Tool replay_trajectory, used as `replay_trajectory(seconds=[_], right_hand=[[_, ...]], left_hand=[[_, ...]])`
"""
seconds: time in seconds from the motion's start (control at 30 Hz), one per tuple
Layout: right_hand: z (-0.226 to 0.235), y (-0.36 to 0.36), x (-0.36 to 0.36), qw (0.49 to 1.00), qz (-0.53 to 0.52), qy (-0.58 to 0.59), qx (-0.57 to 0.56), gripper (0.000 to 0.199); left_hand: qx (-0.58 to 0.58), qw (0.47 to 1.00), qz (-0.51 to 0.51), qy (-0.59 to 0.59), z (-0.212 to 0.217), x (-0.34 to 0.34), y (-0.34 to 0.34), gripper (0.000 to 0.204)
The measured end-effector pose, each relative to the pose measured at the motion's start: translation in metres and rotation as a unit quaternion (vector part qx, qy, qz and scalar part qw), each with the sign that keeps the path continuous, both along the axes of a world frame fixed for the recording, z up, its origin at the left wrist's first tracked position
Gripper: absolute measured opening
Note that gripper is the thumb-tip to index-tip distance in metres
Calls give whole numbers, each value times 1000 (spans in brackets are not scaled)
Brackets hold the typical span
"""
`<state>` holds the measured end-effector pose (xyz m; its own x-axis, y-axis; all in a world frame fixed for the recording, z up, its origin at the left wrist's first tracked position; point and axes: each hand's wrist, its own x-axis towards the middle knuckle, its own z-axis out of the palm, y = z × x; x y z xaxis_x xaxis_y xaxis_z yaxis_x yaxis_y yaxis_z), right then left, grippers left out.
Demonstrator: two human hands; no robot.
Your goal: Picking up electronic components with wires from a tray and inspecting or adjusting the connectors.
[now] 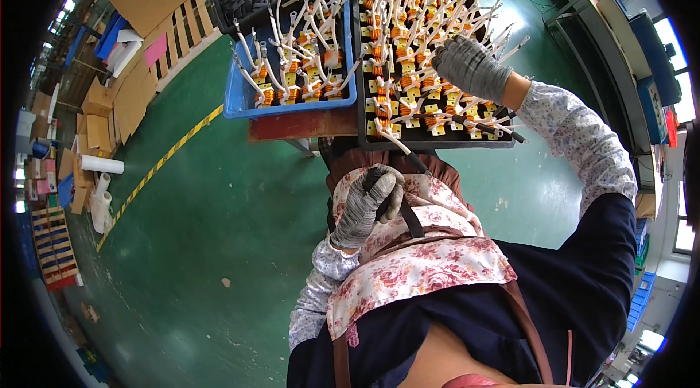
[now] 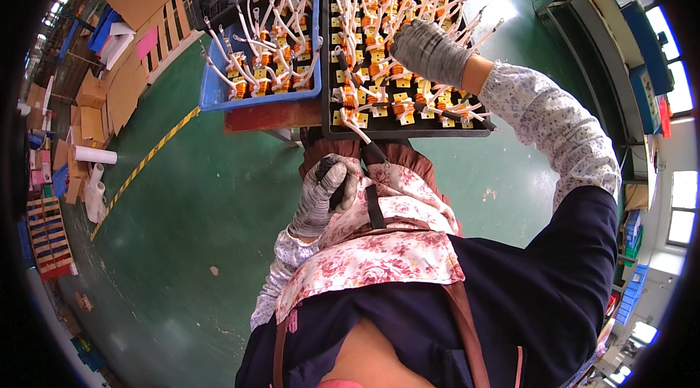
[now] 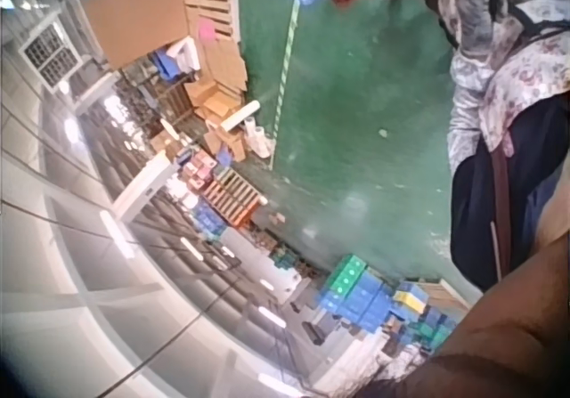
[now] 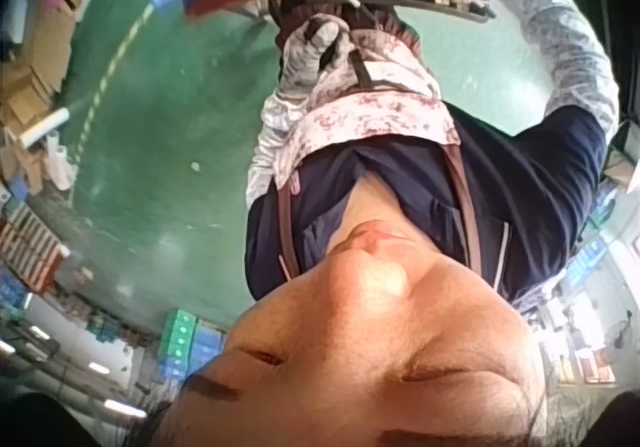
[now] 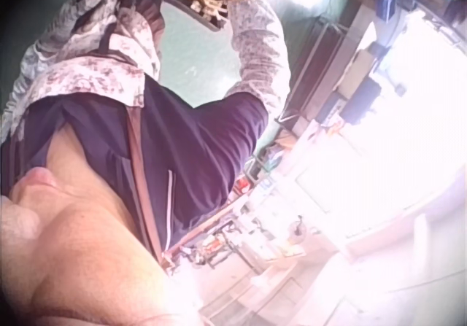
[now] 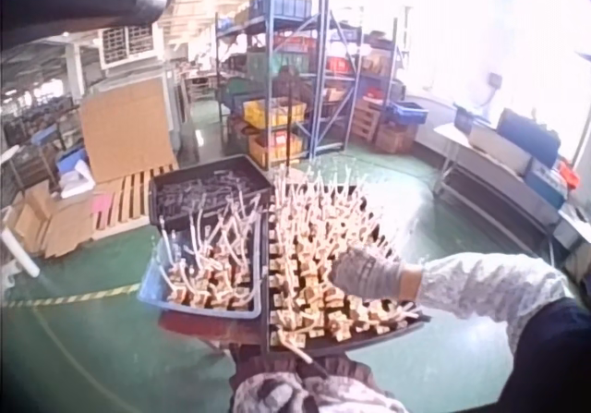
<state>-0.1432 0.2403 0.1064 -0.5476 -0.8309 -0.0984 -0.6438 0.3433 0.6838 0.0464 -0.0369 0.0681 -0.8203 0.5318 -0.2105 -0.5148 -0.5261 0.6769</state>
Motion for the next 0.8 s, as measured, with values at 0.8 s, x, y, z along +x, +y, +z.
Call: replay_trajectory(seconds=[0.8], right_hand=[[26,-18,10,912,-186,-246,-272,16]], left_hand=[[-13,1000,4,11,5,-2,2,21]])
